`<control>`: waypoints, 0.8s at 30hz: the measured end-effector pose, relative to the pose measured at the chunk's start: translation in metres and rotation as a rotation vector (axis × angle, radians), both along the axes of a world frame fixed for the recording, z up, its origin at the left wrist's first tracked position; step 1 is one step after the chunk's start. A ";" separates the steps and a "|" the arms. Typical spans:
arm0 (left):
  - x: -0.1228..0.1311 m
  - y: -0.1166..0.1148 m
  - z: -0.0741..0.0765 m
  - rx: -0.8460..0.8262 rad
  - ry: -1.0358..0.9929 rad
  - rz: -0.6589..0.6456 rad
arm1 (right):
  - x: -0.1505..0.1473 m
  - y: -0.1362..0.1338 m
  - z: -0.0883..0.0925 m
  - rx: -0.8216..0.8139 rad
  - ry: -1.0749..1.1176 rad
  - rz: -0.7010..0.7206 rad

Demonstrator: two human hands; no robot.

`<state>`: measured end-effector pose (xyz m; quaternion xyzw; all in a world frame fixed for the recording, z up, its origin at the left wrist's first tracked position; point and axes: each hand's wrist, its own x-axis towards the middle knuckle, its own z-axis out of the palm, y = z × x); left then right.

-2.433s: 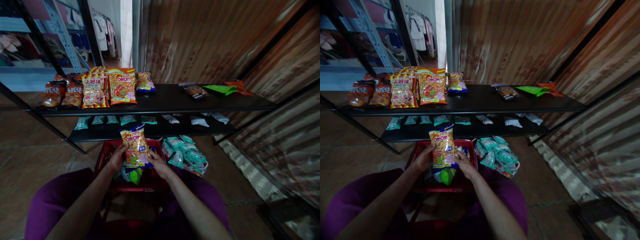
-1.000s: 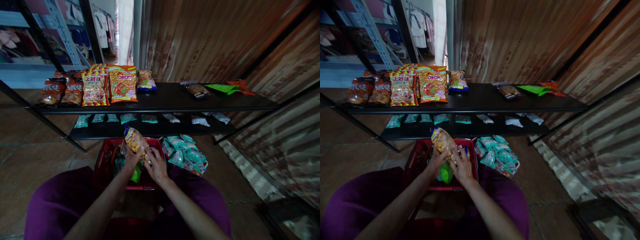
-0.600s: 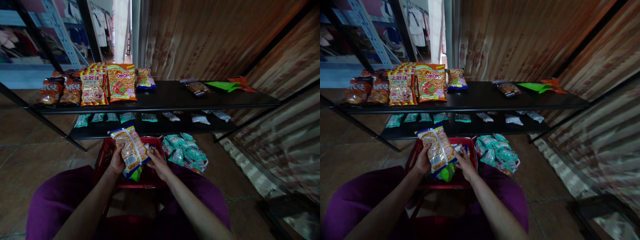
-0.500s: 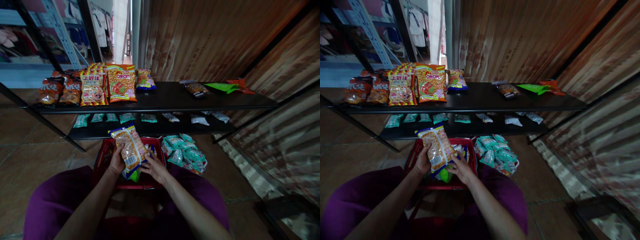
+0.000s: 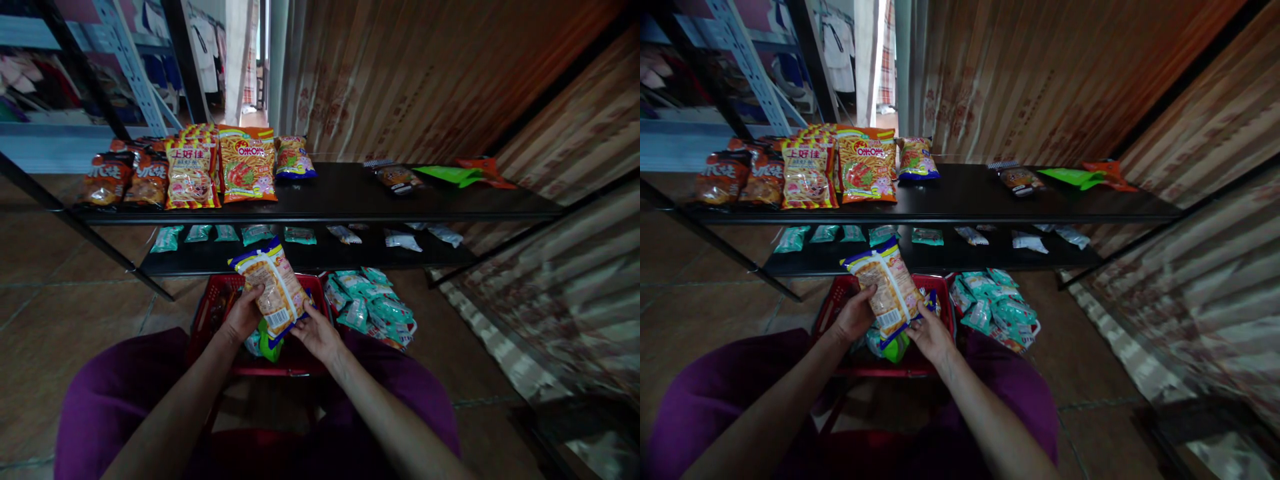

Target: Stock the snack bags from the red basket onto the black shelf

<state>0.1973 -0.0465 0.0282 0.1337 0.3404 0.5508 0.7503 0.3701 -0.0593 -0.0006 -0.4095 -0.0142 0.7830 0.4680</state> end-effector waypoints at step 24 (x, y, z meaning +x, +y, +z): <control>-0.034 0.035 0.019 -0.101 0.545 0.375 | 0.004 0.006 0.001 0.053 -0.106 -0.081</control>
